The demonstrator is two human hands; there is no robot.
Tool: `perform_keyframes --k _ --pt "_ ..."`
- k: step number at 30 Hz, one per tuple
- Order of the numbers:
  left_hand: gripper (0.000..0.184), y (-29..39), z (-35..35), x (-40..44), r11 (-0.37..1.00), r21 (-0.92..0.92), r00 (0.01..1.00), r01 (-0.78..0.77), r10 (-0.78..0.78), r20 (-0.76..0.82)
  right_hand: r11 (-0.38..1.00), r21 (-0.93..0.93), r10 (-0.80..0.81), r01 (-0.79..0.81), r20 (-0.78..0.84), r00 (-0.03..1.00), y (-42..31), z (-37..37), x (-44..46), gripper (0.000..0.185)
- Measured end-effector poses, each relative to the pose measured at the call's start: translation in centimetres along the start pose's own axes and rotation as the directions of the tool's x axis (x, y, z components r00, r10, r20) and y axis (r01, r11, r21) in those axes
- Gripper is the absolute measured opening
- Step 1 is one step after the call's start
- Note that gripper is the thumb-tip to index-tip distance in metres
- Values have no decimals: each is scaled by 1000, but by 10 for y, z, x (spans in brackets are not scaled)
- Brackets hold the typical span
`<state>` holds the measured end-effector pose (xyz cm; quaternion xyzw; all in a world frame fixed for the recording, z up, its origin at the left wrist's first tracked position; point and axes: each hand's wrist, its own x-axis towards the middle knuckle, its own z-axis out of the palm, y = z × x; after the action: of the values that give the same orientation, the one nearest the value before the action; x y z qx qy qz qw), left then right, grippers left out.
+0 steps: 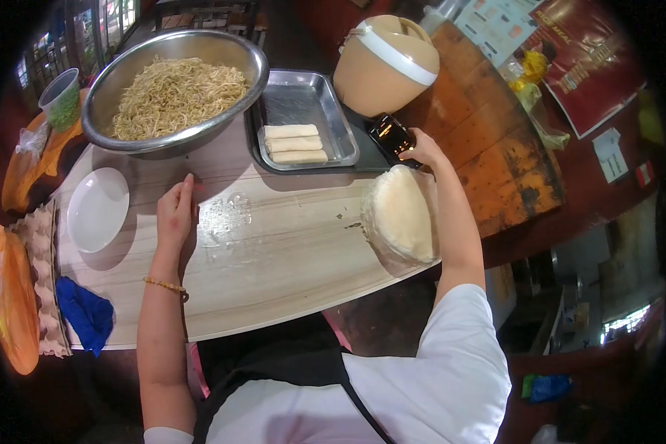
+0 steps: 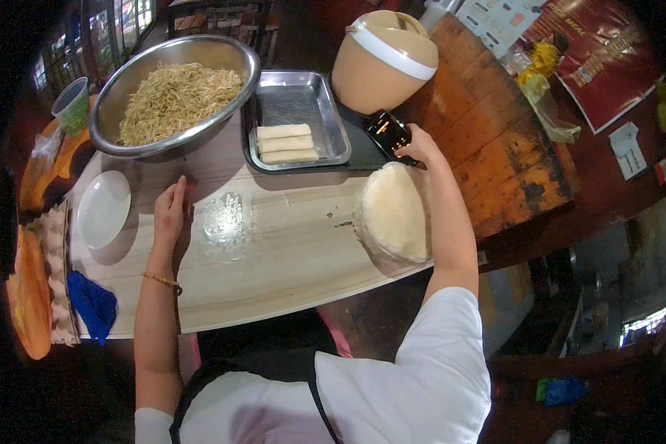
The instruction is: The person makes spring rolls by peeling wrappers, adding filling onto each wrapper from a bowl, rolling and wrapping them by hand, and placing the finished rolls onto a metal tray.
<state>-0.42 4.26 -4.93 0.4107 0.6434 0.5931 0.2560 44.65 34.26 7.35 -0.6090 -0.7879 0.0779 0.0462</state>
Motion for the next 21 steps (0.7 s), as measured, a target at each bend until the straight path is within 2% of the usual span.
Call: perform_keyframes --k 3,6,8,11,21 --pt "47 -2 0 1 1000 -3 1000 11 -11 -2 1000 8 -27 27 -20 999 2 2 2 84" --pt "48 -5 0 3 1000 10 1000 -1 1 2 996 -76 -38 35 -35 999 1 3 2 81" --pt "48 -5 0 2 1000 13 1000 -8 8 3 999 -25 30 -35 -156 987 2 7 4 72" --pt "48 4 0 -1 999 39 1000 -4 3 9 998 -44 37 -46 -185 982 -1 6 0 66" --pt "49 2 0 0 1000 20 1000 -1 0 11 998 -61 23 -35 -190 981 -1 9 -3 62"
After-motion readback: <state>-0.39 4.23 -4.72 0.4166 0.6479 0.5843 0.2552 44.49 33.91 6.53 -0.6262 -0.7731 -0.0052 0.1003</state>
